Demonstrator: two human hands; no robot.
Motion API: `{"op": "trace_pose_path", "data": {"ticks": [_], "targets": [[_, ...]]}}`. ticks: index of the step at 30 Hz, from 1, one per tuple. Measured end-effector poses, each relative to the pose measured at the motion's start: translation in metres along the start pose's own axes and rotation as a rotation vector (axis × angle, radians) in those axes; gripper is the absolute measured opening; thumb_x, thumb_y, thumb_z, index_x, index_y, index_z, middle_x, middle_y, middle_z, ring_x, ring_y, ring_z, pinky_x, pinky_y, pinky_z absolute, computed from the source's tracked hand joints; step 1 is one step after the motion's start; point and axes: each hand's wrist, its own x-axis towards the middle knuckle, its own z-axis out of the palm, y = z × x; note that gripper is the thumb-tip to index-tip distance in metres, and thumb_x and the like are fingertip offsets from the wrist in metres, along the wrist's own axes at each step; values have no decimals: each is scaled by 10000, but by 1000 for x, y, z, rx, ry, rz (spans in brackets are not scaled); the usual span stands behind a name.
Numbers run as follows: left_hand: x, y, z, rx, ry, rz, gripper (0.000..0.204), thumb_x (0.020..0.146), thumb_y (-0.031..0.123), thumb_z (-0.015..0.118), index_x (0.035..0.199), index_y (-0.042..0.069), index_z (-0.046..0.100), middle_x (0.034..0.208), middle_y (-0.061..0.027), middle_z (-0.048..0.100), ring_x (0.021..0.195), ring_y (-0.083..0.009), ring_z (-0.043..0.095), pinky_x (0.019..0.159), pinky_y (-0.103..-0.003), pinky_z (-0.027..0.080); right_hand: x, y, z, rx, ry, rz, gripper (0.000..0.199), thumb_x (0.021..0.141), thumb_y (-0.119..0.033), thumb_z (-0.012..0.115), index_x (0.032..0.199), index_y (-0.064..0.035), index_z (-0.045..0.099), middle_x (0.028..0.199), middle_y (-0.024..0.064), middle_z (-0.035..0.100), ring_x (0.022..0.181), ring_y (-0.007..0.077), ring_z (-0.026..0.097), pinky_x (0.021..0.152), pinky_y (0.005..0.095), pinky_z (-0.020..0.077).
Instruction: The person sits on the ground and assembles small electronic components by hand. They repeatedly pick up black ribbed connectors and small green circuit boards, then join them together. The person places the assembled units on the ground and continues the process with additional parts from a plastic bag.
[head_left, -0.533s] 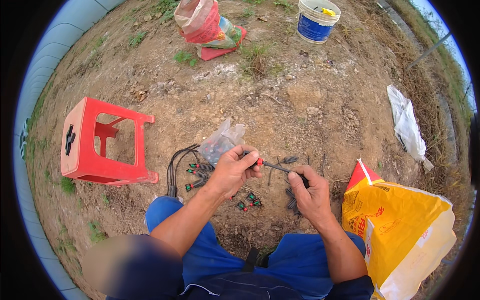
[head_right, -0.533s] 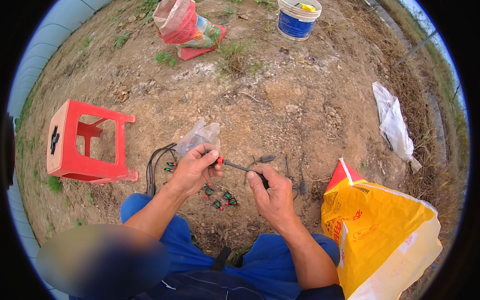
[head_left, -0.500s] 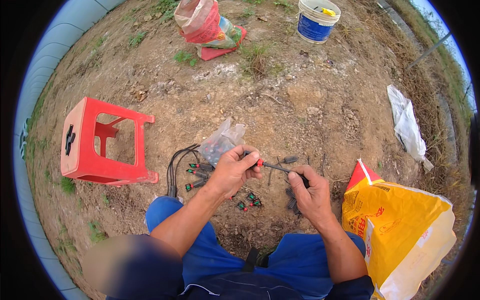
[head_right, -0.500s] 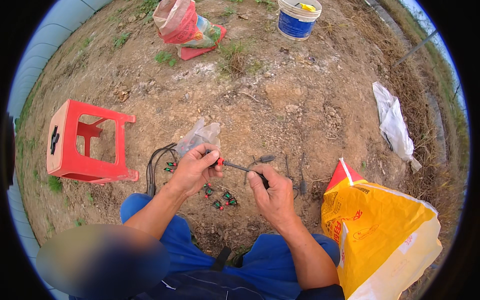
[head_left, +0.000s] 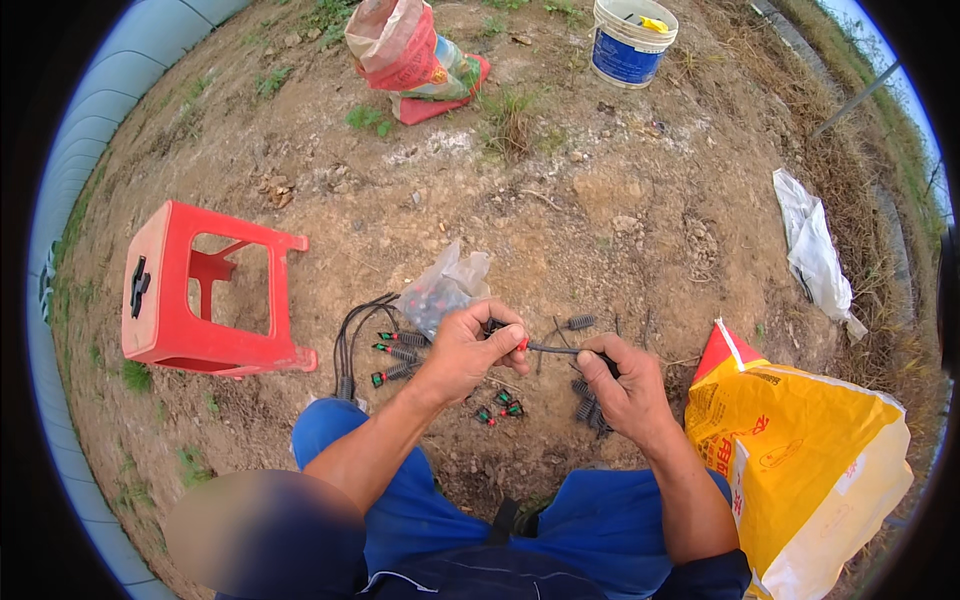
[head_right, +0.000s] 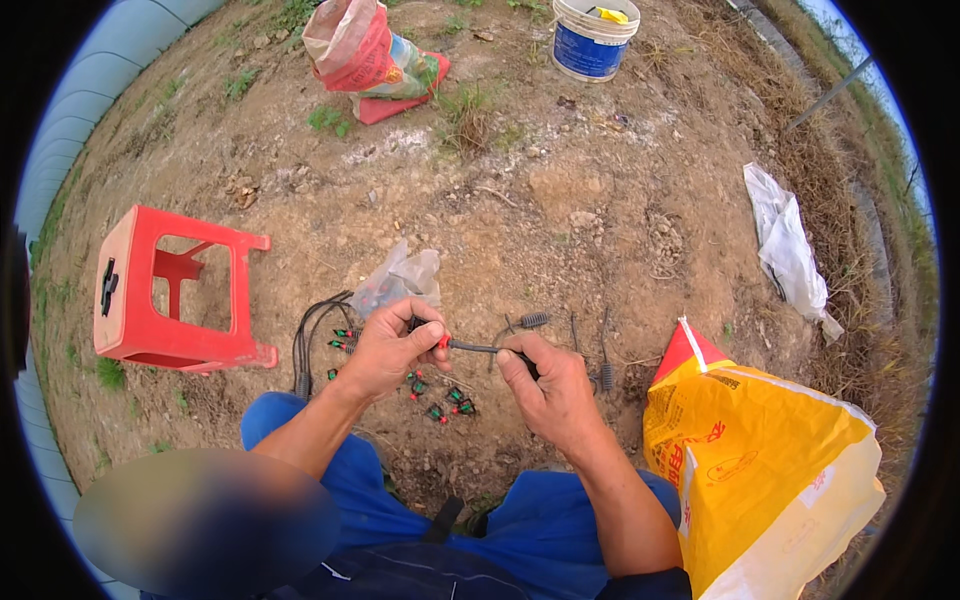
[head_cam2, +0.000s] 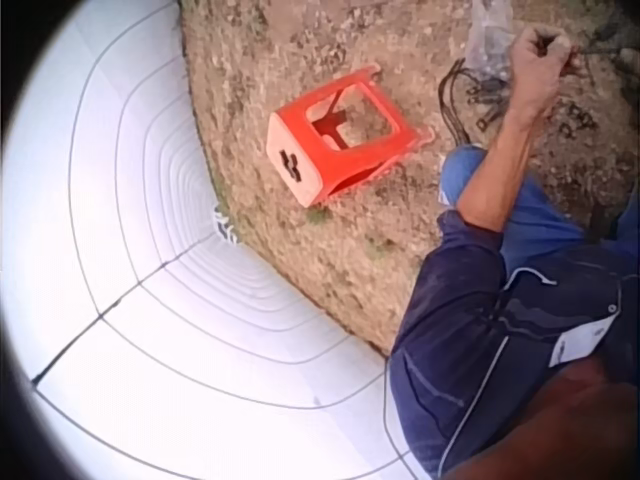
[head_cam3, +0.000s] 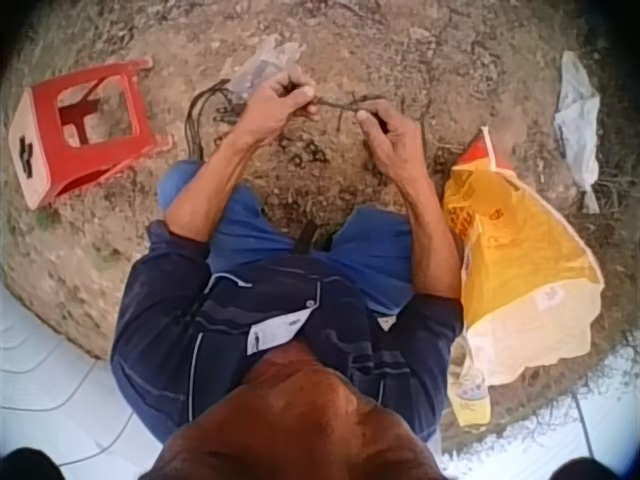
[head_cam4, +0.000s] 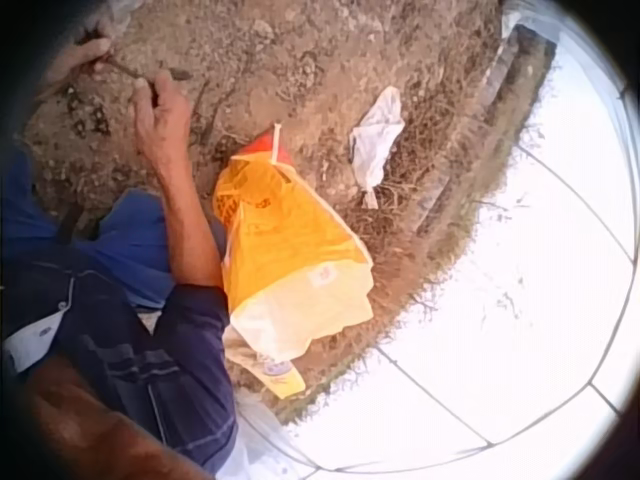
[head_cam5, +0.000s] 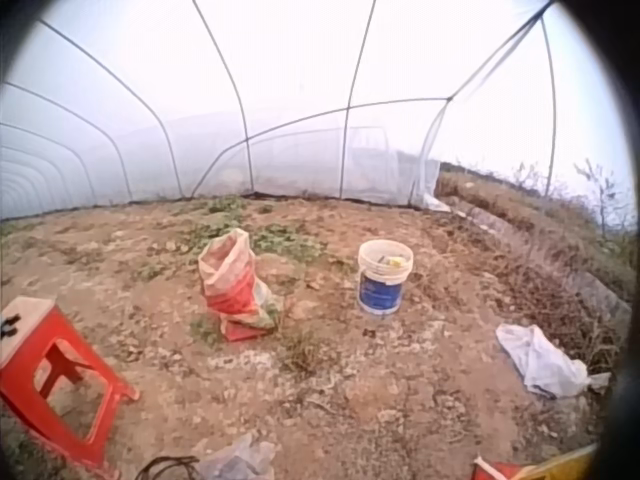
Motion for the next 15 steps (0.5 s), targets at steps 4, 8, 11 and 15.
{"op": "trace_pose_path", "data": {"ticks": [4, 8, 11, 15], "targets": [[-2, -9, -5, -1, -33, -101, 110, 953, 88, 656, 1007, 16, 592, 904, -82, 644, 752, -153, 661, 666, -345, 617, 1, -3, 0, -37, -51, 12, 142, 954, -171, 641, 992, -35, 650, 690, 122, 618, 623, 199, 607, 586, 346, 472], [-3, -5, 6, -13, -45, -158, 127, 921, 75, 695, 1000, 6, 622, 836, -84, 650, 711, -152, 665, 621, -330, 610, -1, -2, -3, 3, -40, 82, 218, 942, -201, 662, 1062, -22, 630, 707, 124, 624, 646, 185, 618, 589, 341, 473], [-4, -2, 5, -54, 11, -160, 120, 885, 71, 739, 937, 8, 650, 779, -74, 655, 667, -139, 661, 582, -311, 606, 2, 8, -7, 193, -103, 174, 338, 931, -237, 683, 1158, -2, 596, 756, 111, 641, 665, 167, 622, 602, 324, 482], [-1, 11, -4, -53, 41, -148, 80, 894, 38, 710, 922, 15, 639, 743, -84, 641, 627, -165, 646, 574, -337, 594, 4, 9, -25, 609, -314, 529, 492, 918, -259, 703, 1281, 19, 520, 847, 93, 650, 713, 149, 625, 650, 309, 500]]}}
